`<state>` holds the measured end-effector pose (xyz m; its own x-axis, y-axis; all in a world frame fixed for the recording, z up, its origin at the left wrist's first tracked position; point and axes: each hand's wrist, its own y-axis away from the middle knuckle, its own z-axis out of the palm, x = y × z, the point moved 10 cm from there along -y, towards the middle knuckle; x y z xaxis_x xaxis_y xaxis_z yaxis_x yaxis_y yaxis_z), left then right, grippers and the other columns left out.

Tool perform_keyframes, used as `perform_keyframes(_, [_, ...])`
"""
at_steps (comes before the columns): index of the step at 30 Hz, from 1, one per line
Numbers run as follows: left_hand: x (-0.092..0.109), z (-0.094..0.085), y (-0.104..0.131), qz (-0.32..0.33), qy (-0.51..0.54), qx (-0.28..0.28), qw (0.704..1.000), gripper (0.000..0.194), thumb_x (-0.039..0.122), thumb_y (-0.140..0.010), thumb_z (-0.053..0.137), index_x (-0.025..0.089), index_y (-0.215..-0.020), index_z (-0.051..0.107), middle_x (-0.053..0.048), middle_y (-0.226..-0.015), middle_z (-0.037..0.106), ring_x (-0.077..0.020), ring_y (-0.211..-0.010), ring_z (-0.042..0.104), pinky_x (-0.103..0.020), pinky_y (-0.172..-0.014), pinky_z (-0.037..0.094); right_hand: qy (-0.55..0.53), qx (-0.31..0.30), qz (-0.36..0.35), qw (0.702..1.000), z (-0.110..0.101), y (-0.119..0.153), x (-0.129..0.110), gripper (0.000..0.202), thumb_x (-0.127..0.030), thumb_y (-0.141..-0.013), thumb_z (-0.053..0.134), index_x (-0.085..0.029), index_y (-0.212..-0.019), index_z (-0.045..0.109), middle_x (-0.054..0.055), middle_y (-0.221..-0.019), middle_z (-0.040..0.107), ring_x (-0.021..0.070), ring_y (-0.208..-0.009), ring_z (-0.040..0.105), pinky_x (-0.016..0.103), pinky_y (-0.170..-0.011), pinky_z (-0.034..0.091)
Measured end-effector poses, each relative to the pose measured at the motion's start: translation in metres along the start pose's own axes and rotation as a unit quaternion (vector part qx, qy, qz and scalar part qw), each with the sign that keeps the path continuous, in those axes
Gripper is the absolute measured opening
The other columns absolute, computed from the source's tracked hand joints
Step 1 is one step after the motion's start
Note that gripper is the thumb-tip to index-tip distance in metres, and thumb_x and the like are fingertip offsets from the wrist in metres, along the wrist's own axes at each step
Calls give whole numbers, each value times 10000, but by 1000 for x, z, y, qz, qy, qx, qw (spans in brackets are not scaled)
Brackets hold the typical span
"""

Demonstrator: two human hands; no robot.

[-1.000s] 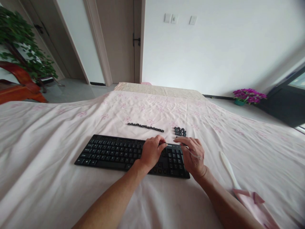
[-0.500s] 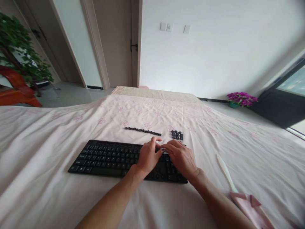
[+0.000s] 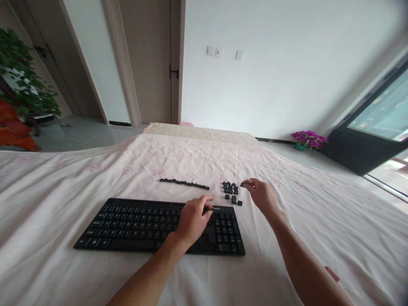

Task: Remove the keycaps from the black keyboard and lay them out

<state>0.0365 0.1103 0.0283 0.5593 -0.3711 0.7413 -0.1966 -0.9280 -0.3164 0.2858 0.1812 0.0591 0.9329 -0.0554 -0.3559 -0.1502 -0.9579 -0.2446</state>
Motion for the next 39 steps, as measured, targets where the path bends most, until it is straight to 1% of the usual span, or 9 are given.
perform_keyframes(4, [2, 1, 0, 6, -4, -2, 1000, 346, 70, -753, 601, 258, -1043, 612, 22, -902, 690, -176, -920, 608, -323, -884, 441, 30, -20, 17, 999, 14, -20, 26, 246, -358, -814, 535, -264, -906, 743, 40, -829, 720, 206, -739, 629, 263, -564, 350])
perform_keyframes(11, [7, -1, -1, 19, -8, -1, 1000, 280, 69, -750, 601, 253, -958, 641, 24, -887, 689, -171, -876, 606, -307, -842, 447, 27, -45, -9, 999, 32, -23, 33, 263, -347, -829, 511, -259, -924, 740, 44, -874, 718, 202, -790, 630, 252, -583, 363])
perform_keyframes(21, [8, 0, -2, 20, -11, -5, 1000, 243, 72, -763, 572, 237, -922, 652, 6, -890, 686, -180, -878, 605, -309, -834, 447, 49, -34, 17, 998, 34, -36, 62, 268, -350, -834, 506, -247, -929, 734, 50, -889, 720, 201, -807, 630, 253, -605, 366])
perform_keyframes(27, [10, -1, -1, 22, -17, -8, 1000, 223, 88, -786, 558, 234, -925, 652, 4, -907, 691, -181, -894, 609, -306, -837, 447, 35, -48, 11, 998, 37, -39, 65, 257, -333, -828, 518, -260, -944, 736, 41, -939, 722, 210, -866, 634, 262, -671, 405])
perform_keyframes(30, [11, -2, -1, 24, -18, -8, 1000, 207, 98, -794, 559, 234, -919, 652, 4, -909, 694, -179, -895, 610, -302, -838, 447, 23, -50, 16, 998, 38, -39, 67, 289, -324, -831, 520, -248, -1029, 717, 51, -983, 717, 223, -906, 634, 272, -690, 415])
perform_keyframes(32, [11, -2, -1, 26, -22, -7, 999, 196, 104, -799, 561, 234, -916, 651, 4, -910, 693, -178, -895, 610, -302, -838, 446, 22, -50, 21, 998, 36, -39, 66, 315, -327, -823, 541, -233, -1081, 697, 59, -1007, 712, 227, -915, 632, 274, -693, 414])
perform_keyframes(35, [11, -1, -1, 28, -32, -9, 999, 199, 100, -803, 556, 233, -920, 647, 4, -918, 693, -181, -902, 605, -304, -840, 443, 12, -23, 32, 999, 19, -36, 58, 329, -391, -854, 512, -179, -1014, 706, 96, -958, 706, 222, -875, 630, 273, -692, 413])
perform_keyframes(37, [11, 0, 0, 31, -41, -13, 999, 194, 105, -809, 555, 232, -926, 644, 2, -931, 691, -184, -913, 602, -308, -846, 440, -44, -6, 16, 999, 4, -29, 40, 436, -451, -922, 378, -153, -946, 696, 105, -889, 697, 195, -800, 627, 267, -680, 422])
perform_keyframes(39, [11, 2, 0, 34, -53, -17, 998, 186, 115, -812, 564, 230, -935, 642, -2, -940, 687, -186, -921, 596, -313, -855, 436, -149, -20, -41, 988, -9, -16, 8, 539, -469, -972, 208, -172, -956, 657, 67, -854, 684, 161, -736, 620, 258, -676, 441])
